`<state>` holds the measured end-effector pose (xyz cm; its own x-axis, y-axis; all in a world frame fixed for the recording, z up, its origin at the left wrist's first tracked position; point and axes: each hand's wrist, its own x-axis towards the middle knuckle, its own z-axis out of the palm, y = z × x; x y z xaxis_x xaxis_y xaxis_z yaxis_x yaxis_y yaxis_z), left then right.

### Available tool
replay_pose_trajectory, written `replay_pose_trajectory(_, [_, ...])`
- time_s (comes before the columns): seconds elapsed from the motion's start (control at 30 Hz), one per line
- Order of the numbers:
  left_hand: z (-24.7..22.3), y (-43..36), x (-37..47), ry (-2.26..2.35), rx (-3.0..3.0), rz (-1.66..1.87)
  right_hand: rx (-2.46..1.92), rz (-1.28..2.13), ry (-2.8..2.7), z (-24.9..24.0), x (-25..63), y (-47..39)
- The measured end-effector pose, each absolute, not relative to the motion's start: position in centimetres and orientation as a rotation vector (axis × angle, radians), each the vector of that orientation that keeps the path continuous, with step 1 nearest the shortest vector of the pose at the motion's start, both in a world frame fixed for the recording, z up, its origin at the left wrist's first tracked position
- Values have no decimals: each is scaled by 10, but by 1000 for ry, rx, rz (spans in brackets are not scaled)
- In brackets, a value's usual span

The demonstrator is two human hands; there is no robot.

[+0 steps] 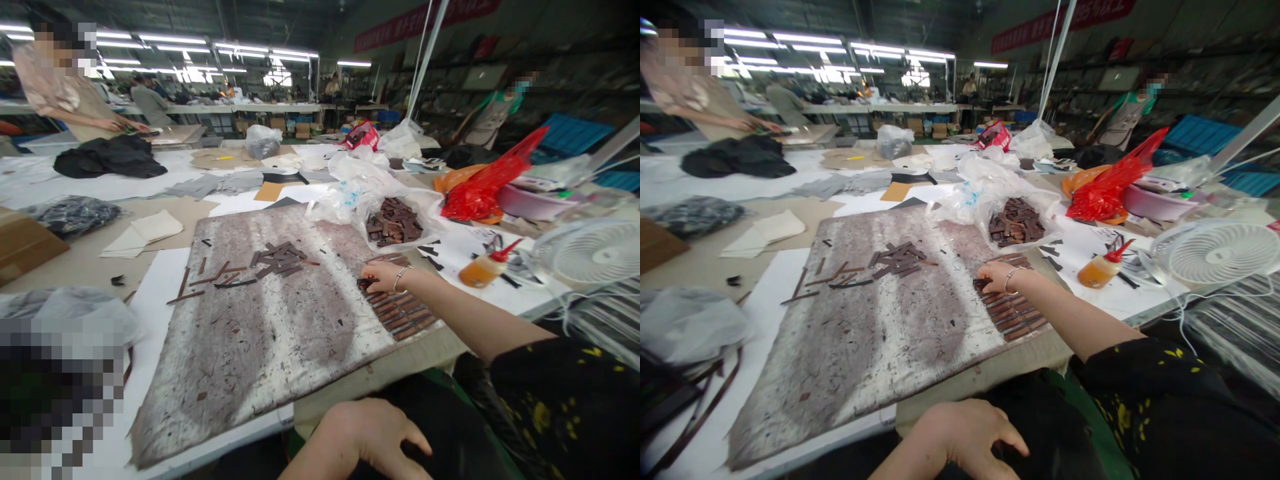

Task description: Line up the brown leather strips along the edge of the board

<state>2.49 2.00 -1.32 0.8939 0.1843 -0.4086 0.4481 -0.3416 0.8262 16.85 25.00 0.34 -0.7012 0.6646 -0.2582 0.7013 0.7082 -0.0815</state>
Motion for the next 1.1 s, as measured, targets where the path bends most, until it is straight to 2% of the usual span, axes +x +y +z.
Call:
replay_pose_trajectory(0.13, [-14, 20, 24, 460, 1924, -266, 1078, -331, 2739, 1, 174, 253])
replay_pose_trajectory(0.33, [-13, 19, 25, 463, 1906, -298, 1322, -840, 2850, 6, 196, 247])
replay_pose_trajectory(0.5, [-11, 20, 26, 508, 1895, -283, 1031, -453, 2783, 8, 191, 237])
replay_pose_trajectory(0.63, [-12, 20, 26, 493, 1882, -290, 1038, -219, 2713, 7, 181, 234])
replay_pose_trajectory(0.77, [-11, 20, 25, 507, 1891, -293, 1013, -288, 2727, 7, 181, 233])
replay_pose_trajectory(0.93, [-10, 19, 24, 505, 1887, -275, 1291, -565, 2930, 23, 192, 230])
replay_pose_trajectory(1.0, [-10, 18, 24, 508, 1897, -256, 1207, -632, 2918, 27, 194, 227])
replay_pose_trajectory(1.1, [-11, 17, 25, 518, 1904, -254, 1022, -553, 2796, 23, 192, 221])
